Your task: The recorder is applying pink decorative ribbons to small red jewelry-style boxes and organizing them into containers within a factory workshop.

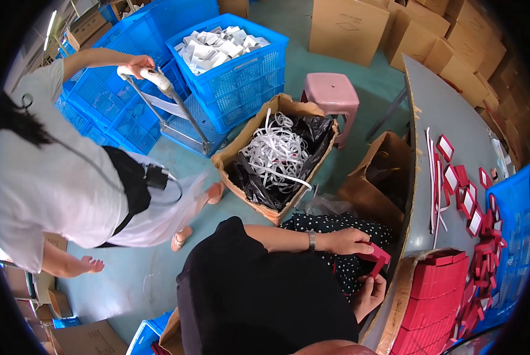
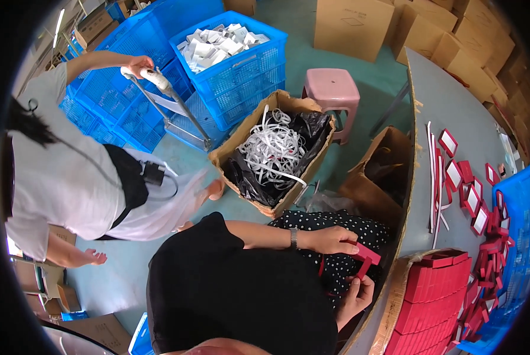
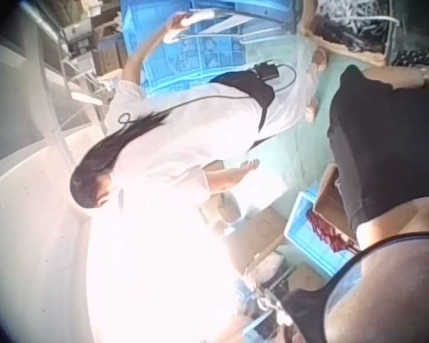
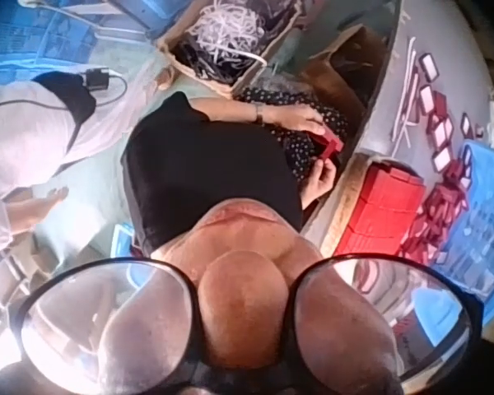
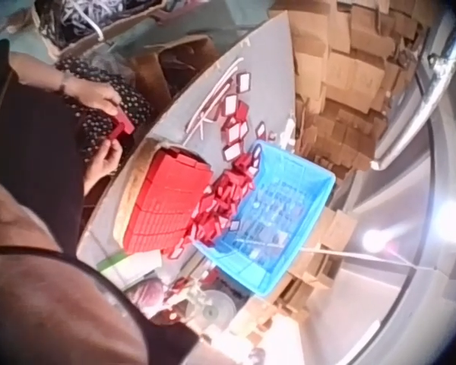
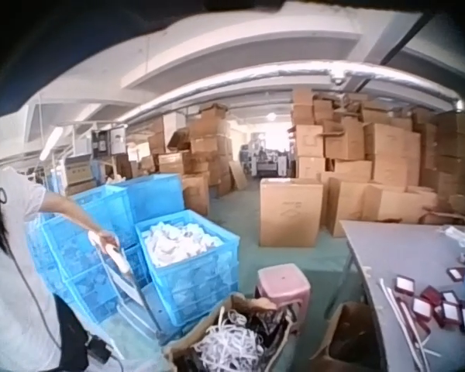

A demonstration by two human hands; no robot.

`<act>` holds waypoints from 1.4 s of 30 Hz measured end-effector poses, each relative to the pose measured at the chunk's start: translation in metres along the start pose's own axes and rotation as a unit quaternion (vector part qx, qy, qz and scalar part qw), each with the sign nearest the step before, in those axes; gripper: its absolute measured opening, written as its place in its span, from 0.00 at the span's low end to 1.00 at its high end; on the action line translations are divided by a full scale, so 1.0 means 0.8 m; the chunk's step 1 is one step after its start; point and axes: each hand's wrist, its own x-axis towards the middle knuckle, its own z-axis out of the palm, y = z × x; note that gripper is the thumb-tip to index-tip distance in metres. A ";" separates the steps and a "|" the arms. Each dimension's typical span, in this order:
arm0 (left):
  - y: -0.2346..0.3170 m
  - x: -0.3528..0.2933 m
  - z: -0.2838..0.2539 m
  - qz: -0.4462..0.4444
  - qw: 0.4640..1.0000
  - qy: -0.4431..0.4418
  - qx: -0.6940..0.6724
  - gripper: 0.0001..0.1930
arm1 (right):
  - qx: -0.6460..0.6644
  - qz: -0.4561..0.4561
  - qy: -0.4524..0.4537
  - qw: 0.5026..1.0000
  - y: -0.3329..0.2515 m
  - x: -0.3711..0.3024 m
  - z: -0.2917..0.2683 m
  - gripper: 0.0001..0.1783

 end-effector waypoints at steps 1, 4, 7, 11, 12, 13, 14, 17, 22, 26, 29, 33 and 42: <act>-0.001 -0.002 0.003 0.003 1.000 -0.007 0.003 0.18 | 0.006 -0.002 0.001 1.000 0.001 0.000 0.000 0.05; -0.004 -0.006 0.011 0.006 1.000 -0.019 0.003 0.17 | -0.005 -0.010 -0.005 1.000 0.002 -0.005 0.000 0.05; 0.003 -0.011 0.012 0.022 0.999 -0.038 0.028 0.18 | -0.008 -0.015 0.000 1.000 0.000 -0.010 0.002 0.05; -0.007 -0.012 0.015 0.028 0.999 -0.040 0.012 0.17 | -0.015 -0.006 0.020 1.000 -0.006 -0.013 0.001 0.06; -0.005 -0.011 0.014 0.026 0.998 -0.055 0.008 0.17 | -0.015 -0.004 0.024 1.000 -0.010 -0.014 0.002 0.06; -0.004 -0.010 0.013 0.024 0.997 -0.069 0.004 0.17 | -0.027 -0.014 0.035 0.999 -0.014 -0.014 0.003 0.06; -0.005 -0.010 0.014 0.023 0.997 -0.073 0.003 0.17 | -0.038 -0.024 0.045 0.998 -0.016 -0.015 0.004 0.06; -0.009 -0.012 0.019 0.009 0.996 -0.092 -0.008 0.16 | -0.038 -0.022 0.060 0.997 -0.014 -0.018 -0.002 0.06; -0.012 -0.012 0.025 0.015 0.990 -0.141 0.006 0.14 | -0.035 -0.008 0.084 0.996 -0.010 -0.028 -0.006 0.06; -0.010 -0.018 0.033 0.011 0.989 -0.147 -0.017 0.13 | -0.028 -0.010 0.084 0.996 -0.012 -0.036 -0.007 0.06; -0.016 -0.020 0.036 -0.003 0.986 -0.165 0.012 0.11 | -0.028 -0.012 0.077 0.997 -0.016 -0.038 -0.005 0.06; -0.018 -0.013 0.043 0.022 0.982 -0.186 0.005 0.10 | -0.031 -0.008 0.104 0.994 -0.007 -0.038 -0.017 0.06; -0.022 0.043 0.056 -0.045 0.931 -0.361 0.024 0.14 | -0.142 0.008 0.224 0.964 0.004 -0.044 -0.023 0.08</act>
